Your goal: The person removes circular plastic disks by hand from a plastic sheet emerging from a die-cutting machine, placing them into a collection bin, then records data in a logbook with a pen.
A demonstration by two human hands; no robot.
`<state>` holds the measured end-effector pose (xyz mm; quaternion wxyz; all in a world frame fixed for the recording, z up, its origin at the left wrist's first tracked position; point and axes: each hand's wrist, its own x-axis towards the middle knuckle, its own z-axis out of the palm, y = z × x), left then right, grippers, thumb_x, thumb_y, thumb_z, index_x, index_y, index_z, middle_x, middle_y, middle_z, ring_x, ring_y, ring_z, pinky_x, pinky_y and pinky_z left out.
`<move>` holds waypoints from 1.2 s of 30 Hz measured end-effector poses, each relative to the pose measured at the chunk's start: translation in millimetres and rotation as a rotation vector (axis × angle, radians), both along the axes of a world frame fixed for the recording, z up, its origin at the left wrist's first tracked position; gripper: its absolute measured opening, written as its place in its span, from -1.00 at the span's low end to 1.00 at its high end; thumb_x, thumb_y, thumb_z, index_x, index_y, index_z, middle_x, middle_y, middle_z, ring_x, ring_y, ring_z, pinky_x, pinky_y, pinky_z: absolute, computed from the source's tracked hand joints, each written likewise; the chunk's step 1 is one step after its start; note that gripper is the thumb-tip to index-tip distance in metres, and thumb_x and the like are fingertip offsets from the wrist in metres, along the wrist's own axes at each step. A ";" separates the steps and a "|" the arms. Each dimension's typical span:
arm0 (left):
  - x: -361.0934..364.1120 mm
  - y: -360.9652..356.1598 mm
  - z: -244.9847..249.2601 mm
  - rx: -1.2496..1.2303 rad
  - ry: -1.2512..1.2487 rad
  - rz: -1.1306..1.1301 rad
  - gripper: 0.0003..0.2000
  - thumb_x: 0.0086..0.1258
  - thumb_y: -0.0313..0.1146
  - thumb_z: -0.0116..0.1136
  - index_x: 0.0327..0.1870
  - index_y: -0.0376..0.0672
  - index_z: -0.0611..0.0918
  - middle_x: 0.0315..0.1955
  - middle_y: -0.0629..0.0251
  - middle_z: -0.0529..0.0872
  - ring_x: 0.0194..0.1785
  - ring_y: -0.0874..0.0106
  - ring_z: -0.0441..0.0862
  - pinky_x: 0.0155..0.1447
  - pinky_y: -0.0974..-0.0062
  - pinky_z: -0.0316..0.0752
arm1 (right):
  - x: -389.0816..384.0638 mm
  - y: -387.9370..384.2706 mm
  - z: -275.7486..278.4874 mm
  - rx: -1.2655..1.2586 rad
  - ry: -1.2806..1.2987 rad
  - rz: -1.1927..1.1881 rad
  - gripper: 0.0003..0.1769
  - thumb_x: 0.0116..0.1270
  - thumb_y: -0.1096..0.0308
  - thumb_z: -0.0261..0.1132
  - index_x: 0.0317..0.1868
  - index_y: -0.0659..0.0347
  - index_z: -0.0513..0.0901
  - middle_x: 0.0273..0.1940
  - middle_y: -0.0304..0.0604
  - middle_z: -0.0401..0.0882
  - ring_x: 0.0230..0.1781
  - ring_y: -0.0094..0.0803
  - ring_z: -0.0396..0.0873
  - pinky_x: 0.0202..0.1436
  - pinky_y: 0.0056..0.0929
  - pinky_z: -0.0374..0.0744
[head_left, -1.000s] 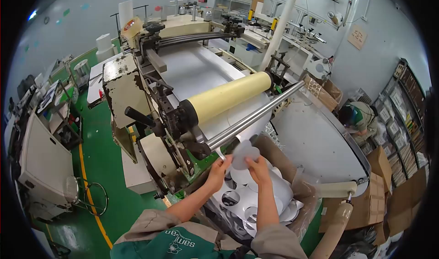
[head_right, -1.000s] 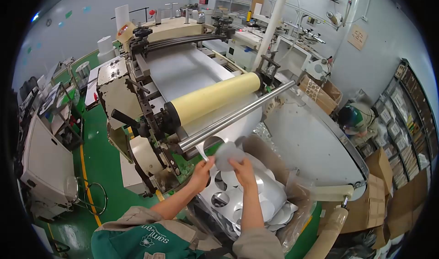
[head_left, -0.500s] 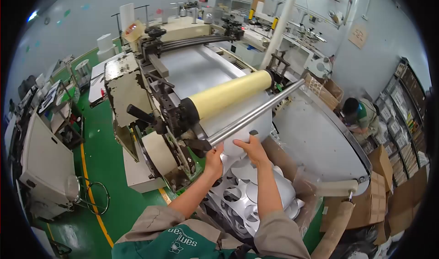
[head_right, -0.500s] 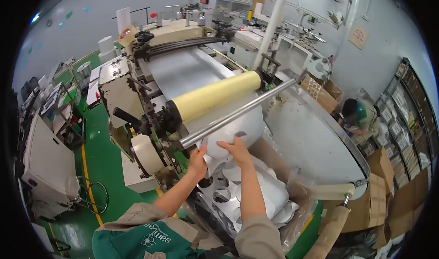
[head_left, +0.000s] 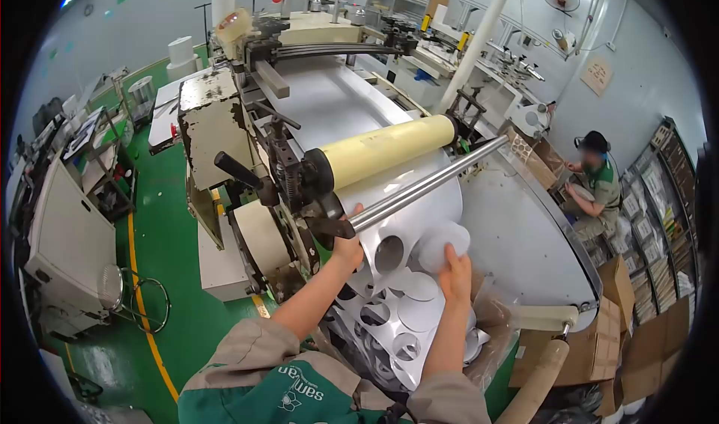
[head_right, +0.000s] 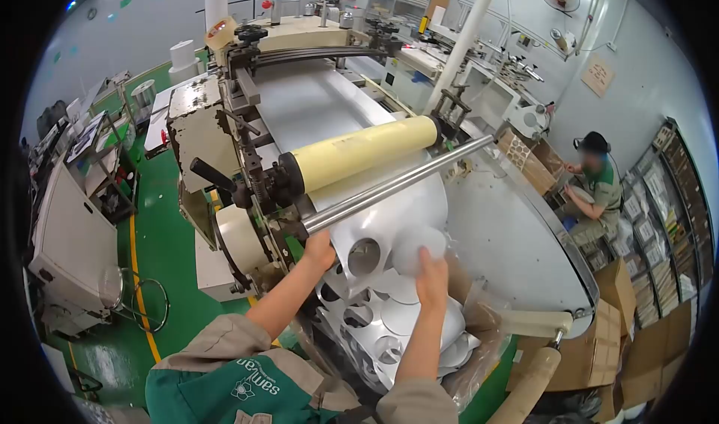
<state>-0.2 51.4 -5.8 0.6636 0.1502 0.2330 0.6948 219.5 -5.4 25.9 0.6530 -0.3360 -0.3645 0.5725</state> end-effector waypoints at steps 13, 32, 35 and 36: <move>-4.6 -39.2 31.5 -0.036 0.116 -0.018 -0.88 0.28 -0.32 0.02 -0.28 -0.15 0.53 -0.46 0.46 0.52 -0.48 0.69 0.36 -0.42 0.72 0.21 | -9.9 24.3 -38.6 -0.067 0.107 -0.151 -0.51 0.19 0.44 0.24 0.12 0.33 0.32 0.03 -0.13 0.42 0.00 -0.35 0.43 0.05 -0.41 0.42; 24.1 -18.2 -75.7 0.002 0.088 -0.258 -0.70 0.23 -0.31 -0.02 -0.03 -0.17 0.47 -0.14 0.34 0.53 -0.03 0.49 0.43 0.11 0.56 0.26 | -44.5 77.1 -3.3 -0.169 -0.597 0.229 -0.72 0.10 0.54 0.18 -0.12 0.31 0.48 -0.20 -0.22 0.54 -0.22 -0.50 0.51 -0.17 -0.56 0.46; -4.9 -37.9 6.1 -0.064 0.015 -0.338 -0.72 0.28 -0.25 0.02 -0.04 -0.15 0.50 -0.16 0.41 0.54 -0.05 0.51 0.45 0.08 0.55 0.29 | -31.7 28.4 3.0 -0.135 -0.024 0.112 -0.73 0.24 0.36 0.20 -0.06 0.26 0.47 -0.10 -0.20 0.53 -0.05 -0.45 0.46 0.13 -0.43 0.36; -9.6 -32.3 11.0 -0.133 0.137 -0.325 -0.71 0.33 -0.21 -0.02 -0.02 -0.15 0.46 -0.19 0.42 0.54 -0.04 0.52 0.45 0.09 0.53 0.29 | -19.4 14.4 -8.6 -0.120 0.034 0.079 -0.71 0.25 0.32 0.20 -0.06 0.25 0.47 -0.09 -0.21 0.52 -0.04 -0.45 0.45 0.14 -0.40 0.35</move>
